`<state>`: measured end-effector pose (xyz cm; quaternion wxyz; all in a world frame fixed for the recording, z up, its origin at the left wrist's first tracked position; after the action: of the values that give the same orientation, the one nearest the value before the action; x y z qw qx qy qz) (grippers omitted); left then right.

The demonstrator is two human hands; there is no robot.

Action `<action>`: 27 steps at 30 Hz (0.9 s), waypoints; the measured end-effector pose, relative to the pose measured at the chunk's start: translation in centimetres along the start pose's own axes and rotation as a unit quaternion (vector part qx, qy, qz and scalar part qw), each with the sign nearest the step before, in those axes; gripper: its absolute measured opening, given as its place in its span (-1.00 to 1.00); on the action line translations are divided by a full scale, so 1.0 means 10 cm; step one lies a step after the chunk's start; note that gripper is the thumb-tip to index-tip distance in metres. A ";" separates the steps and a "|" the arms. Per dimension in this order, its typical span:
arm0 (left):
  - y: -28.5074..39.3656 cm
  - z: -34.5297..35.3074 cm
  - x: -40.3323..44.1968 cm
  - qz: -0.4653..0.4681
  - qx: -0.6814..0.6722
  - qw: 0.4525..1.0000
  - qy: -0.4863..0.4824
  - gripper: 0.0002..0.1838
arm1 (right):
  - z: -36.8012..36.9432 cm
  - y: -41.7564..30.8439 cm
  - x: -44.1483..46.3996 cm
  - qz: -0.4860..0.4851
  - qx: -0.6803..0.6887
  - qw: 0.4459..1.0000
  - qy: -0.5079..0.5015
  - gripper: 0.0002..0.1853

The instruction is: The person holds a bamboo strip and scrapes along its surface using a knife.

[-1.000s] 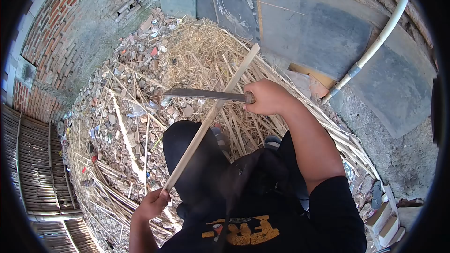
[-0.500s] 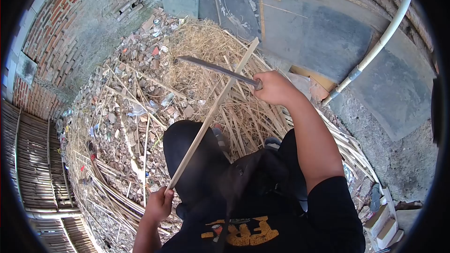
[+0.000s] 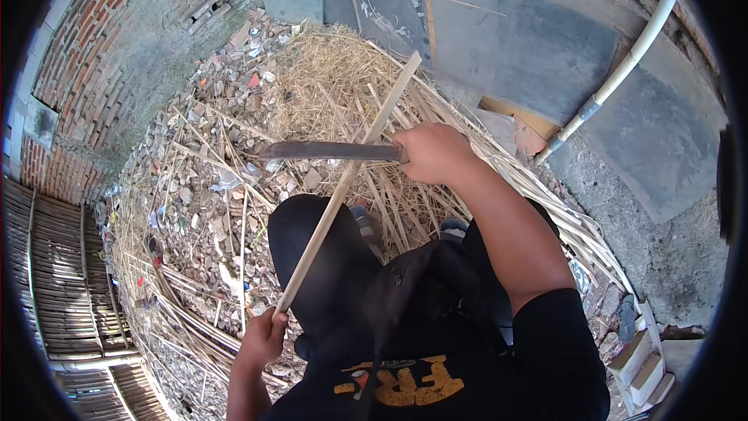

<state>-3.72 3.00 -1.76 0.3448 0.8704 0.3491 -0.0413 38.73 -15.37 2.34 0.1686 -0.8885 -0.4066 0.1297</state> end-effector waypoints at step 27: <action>0.14 -0.09 0.10 0.036 0.117 0.992 0.037 -0.61 | -0.13 0.40 0.05 0.035 -0.045 0.998 0.012 -0.65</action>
<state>-2.20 3.38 -0.59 0.2284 0.9176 0.3231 -0.0373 42.26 -17.66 1.83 0.1289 -0.9104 -0.3784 0.1065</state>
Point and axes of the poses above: each hand's wrist, its own x-axis towards the middle knuckle, its own z-axis out of the palm, y = z × x, the point moved 4 cm from there along x, towards the middle knuckle, and after that the axes turned 5 degrees about y, right-handed, at the moved point
